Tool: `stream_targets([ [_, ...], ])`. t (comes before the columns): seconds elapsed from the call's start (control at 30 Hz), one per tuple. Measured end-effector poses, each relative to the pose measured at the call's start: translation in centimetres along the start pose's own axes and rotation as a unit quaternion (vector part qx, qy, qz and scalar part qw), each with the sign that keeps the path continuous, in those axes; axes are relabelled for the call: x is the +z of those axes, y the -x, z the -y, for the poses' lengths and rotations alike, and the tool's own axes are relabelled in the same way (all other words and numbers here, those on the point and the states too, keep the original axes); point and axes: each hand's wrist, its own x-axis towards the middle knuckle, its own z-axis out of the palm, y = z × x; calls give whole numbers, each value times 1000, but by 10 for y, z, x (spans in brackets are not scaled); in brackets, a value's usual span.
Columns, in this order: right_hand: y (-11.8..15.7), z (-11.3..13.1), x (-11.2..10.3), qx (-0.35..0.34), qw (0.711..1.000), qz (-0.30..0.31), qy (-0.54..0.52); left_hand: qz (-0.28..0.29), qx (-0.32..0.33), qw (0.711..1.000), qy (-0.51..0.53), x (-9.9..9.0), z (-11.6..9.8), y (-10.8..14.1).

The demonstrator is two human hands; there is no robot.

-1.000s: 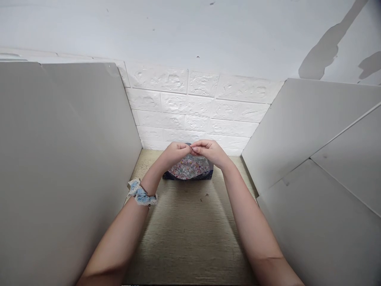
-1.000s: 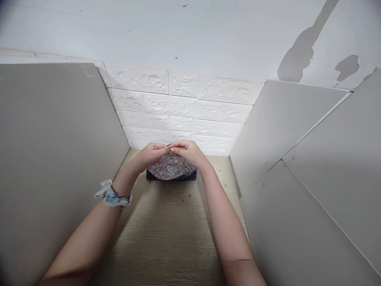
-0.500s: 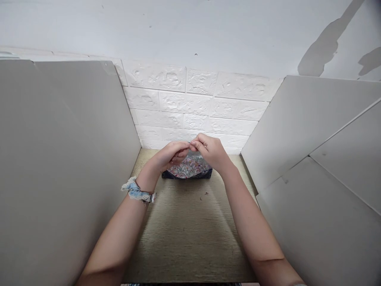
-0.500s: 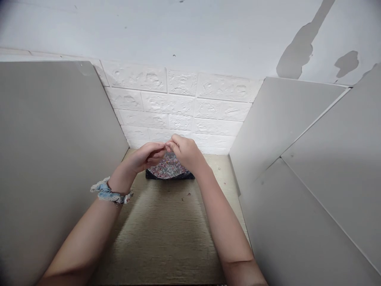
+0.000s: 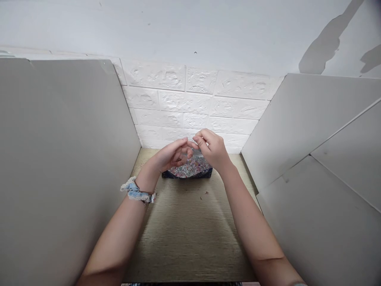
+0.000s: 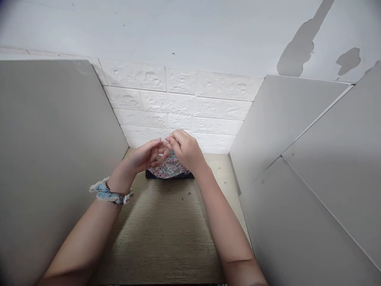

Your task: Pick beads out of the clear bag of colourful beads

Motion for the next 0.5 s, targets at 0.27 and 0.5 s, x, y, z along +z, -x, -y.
stream_targets([
  [0.27, 10, -57, 29, 119, 984, 126, -38, -72, 5, 997, -36, 3, -6, 3],
  [0.5, 25, -70, 70, 146, 888, 388, 200, -115, 10, 989, -94, 10, -10, 3],
])
